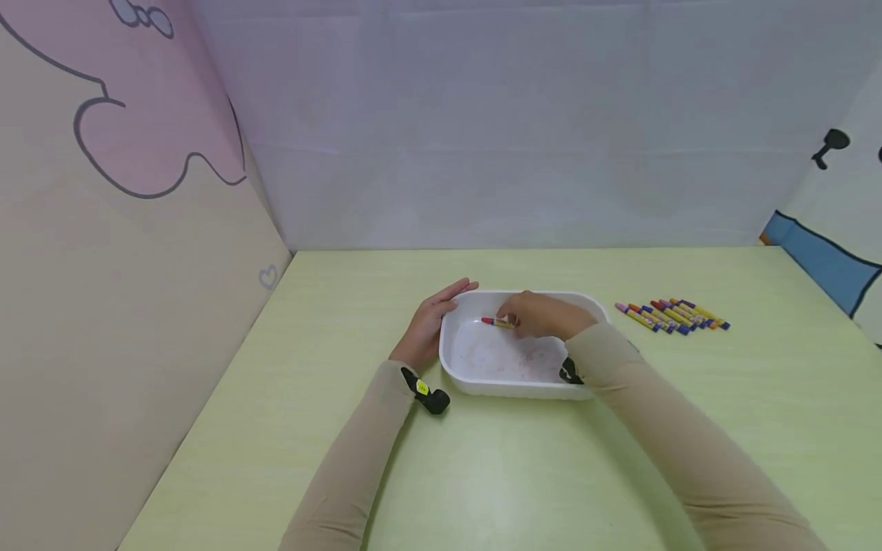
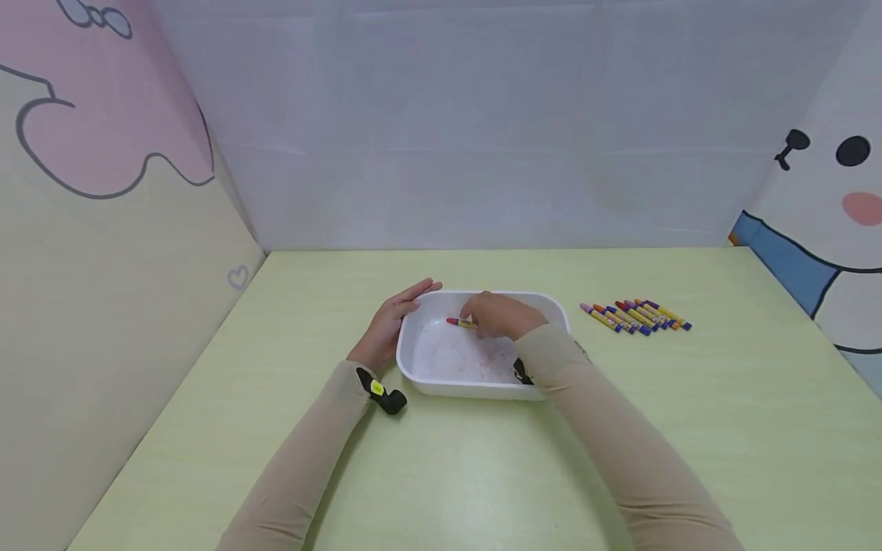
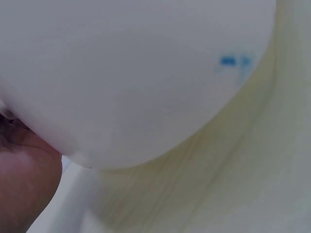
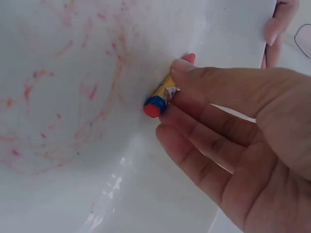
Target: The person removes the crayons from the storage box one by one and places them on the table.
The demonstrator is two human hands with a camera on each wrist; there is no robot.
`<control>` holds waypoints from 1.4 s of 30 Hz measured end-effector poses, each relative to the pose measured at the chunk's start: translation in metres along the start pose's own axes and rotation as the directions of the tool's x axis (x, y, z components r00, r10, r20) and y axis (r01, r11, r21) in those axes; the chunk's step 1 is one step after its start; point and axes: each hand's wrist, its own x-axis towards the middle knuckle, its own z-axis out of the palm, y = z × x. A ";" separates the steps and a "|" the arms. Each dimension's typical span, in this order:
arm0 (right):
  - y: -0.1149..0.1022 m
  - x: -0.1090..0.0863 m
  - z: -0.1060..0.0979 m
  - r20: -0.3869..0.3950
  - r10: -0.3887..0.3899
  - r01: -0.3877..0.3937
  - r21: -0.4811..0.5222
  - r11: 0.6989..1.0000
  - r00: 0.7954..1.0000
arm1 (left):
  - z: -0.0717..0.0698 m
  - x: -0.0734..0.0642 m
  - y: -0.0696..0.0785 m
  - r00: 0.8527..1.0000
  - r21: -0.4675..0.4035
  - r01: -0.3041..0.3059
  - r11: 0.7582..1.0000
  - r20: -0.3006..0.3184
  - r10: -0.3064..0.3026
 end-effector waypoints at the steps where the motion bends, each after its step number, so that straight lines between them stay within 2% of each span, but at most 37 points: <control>1: 0.000 0.001 0.001 -0.010 -0.012 0.012 -0.010 1.000 1.000 | 0.000 0.000 0.000 1.000 0.003 -0.003 1.000 -0.002 0.003; 5: -0.002 0.003 0.004 -0.036 -0.032 0.030 -0.038 0.999 0.999 | 0.000 0.000 0.001 1.000 0.013 -0.006 1.000 -0.007 0.006; 12: -0.001 0.001 0.008 -0.040 -0.036 0.035 -0.020 0.999 0.999 | 0.000 0.000 0.000 1.000 0.037 -0.002 0.999 -0.008 0.002; 18: 0.001 -0.005 0.002 0.015 -0.039 0.040 -0.017 0.999 0.999 | 0.001 0.000 -0.001 1.000 0.033 -0.007 0.999 -0.010 0.008; 24: 0.005 -0.018 -0.011 0.049 0.007 -0.007 0.012 1.000 0.999 | 0.000 -0.001 -0.002 0.999 0.069 -0.029 0.997 -0.011 0.030; 30: 0.012 -0.042 -0.026 -0.032 -0.054 0.054 0.011 0.998 0.998 | 0.003 -0.001 0.000 0.999 0.052 -0.002 0.999 -0.036 0.004; 42: 0.035 -0.091 -0.052 -0.170 -0.022 0.022 -0.002 1.000 0.985 | 0.003 0.001 0.001 0.999 0.001 0.005 1.000 -0.048 -0.005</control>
